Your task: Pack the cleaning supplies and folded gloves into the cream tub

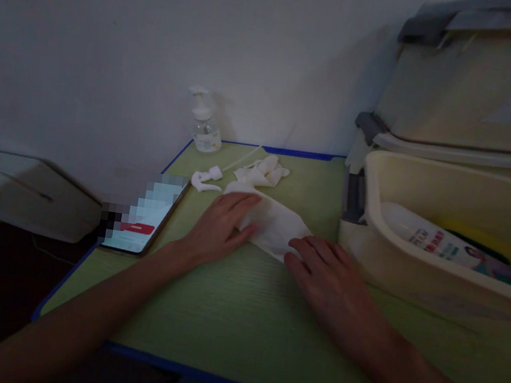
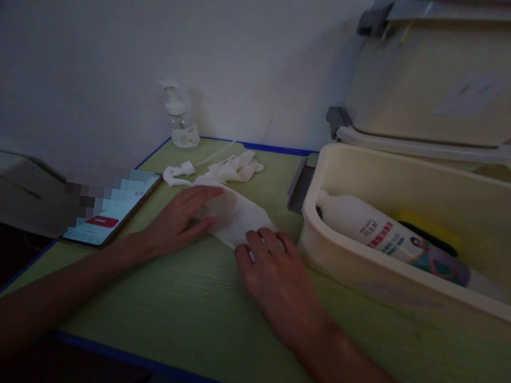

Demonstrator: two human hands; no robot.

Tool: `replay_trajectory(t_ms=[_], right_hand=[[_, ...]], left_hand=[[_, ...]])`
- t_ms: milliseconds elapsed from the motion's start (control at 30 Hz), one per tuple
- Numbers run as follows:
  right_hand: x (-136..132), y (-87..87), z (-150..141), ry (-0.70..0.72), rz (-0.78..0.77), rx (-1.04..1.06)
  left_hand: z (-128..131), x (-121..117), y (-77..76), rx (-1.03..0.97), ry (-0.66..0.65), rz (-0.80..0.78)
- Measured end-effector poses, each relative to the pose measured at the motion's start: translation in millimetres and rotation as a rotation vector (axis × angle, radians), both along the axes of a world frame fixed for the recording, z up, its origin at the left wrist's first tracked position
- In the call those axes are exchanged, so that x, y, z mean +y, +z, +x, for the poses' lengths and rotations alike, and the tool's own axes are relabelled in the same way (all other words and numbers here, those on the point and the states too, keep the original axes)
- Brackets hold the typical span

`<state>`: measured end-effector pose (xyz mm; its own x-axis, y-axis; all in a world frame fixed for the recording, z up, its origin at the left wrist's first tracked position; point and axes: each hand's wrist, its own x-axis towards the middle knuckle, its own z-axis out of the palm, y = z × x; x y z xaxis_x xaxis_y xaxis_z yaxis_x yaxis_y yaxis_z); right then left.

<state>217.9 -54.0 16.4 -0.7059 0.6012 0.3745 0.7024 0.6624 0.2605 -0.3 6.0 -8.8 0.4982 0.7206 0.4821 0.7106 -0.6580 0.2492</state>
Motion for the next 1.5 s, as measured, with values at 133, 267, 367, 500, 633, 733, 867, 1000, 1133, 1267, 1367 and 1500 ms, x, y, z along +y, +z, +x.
replay_trajectory(t_ms=[133,267,367,500,633,733,867,1000,1133,1267,1367,1500], right_hand=[[-2,-3.5,-2,0.069,0.079,0.068],[-3,-5.9,-3,0.087,0.072,0.1],[-4,-6.8,-4,0.103,0.051,0.126],[-6,-7.6,-5,0.135,0.04,0.161],[-7,-8.7,-7,0.158,0.007,0.152],[-7,-10.4,-7,0.165,-0.014,0.158],[-6,-11.7,-6,0.198,0.001,0.206],[-8,-8.6,-6,0.255,0.046,0.281],[-11,-5.5,-6,0.265,-0.15,0.395],[-10,-6.6,-6,0.184,-0.681,0.808],[-5,-5.5,-8,0.145,-1.031,1.149],[-1,-1.4,-12,0.059,-1.221,1.413]], left_hand=[[-14,19,16.3,-0.034,0.41,0.101],[-25,42,29.1,0.255,0.618,-0.097],[-27,56,26.0,0.327,0.634,-0.159],[-29,64,13.4,0.303,0.658,-0.171],[-34,65,7.0,0.25,0.66,-0.163],[-34,64,7.0,0.2,0.657,-0.143],[-30,64,16.8,0.107,0.685,-0.068],[-32,58,41.1,-0.19,0.646,0.043],[-43,41,60.0,-0.539,0.291,-0.351],[-50,26,64.8,-0.493,-0.031,-0.776],[-51,22,67.2,-0.302,-0.142,-0.878],[-55,20,72.0,-0.061,-0.192,-0.988]])
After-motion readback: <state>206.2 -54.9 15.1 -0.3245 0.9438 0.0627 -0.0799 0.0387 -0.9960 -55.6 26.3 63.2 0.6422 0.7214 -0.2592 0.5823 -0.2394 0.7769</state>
